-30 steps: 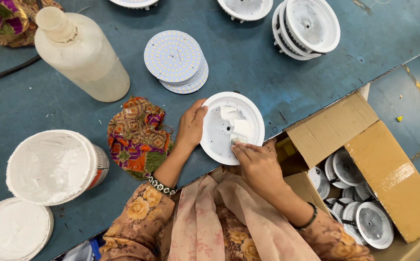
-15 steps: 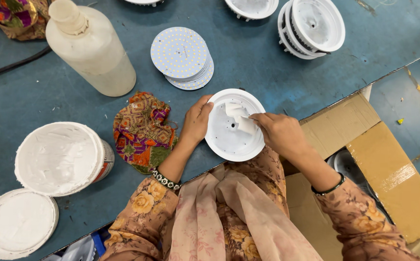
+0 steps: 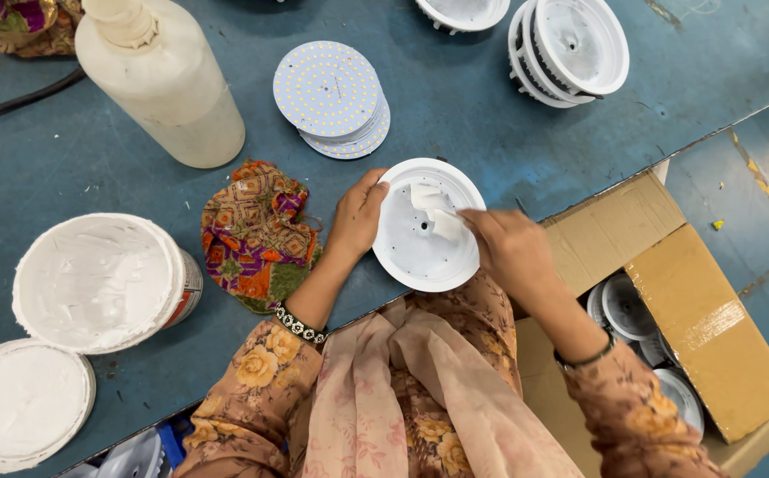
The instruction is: The person repeatedly scoops white paste from a container and spreads it onto the inner surface of circular plastic parts using a small rectangular tool. The person handles the parts one at a time, turning them over and applying the paste to both sides before stacking them.
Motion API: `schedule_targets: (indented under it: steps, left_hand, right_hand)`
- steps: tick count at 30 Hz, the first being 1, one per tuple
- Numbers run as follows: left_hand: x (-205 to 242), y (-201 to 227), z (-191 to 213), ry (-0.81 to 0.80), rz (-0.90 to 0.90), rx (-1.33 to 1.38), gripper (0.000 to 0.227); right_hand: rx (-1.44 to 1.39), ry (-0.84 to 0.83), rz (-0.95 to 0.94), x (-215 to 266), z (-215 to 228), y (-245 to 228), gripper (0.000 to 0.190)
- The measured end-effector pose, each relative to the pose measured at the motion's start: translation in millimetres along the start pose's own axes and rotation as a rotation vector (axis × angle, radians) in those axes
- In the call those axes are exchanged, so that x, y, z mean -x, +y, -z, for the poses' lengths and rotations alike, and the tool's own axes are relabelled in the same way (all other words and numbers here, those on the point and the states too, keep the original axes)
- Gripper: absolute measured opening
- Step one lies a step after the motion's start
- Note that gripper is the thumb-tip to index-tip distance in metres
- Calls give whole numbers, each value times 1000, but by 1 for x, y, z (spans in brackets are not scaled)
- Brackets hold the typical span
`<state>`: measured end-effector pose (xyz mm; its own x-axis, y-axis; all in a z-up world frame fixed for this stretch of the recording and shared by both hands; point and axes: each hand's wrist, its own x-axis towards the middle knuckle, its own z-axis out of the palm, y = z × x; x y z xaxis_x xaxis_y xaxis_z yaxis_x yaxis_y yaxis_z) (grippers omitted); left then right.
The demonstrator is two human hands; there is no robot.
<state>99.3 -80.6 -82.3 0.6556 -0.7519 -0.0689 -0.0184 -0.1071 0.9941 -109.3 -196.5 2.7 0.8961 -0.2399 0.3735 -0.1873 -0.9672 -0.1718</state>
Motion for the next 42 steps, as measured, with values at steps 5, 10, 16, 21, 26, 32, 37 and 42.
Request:
schedule_targets:
  steps: [5,10,16,21,26,32,37,42]
  left_hand:
    - [-1,-1,1,-3,-52,23,34]
    - [0,-3,-1,12,-41,10,34]
    - [0,-1,-1,7,-41,15,34]
    - [-1,-4,0,-19,-36,42,33]
    - [-3,-7,0,-8,-49,9,33]
    - [-3,-7,-1,0,-34,4,33]
    - [-1,-3,1,-7,-42,27,34]
    - [-2,-3,0,-3,-27,-3,34]
  right_hand:
    - [25,-61,16,-5,-9,-12,28]
    - [49,-96,53,30,-10,-56,45]
    - [12,-74,107,27,1,-45,43]
    - [-65,-12,-4,-28,-2,4,27]
    - [-101,7,63,-53,-11,12,24]
    - [-63,-38,126,-38,-13,7,26]
    - [-12,-69,162,-1,0,-16,37]
    - [-94,-23,145,0,14,-9,34]
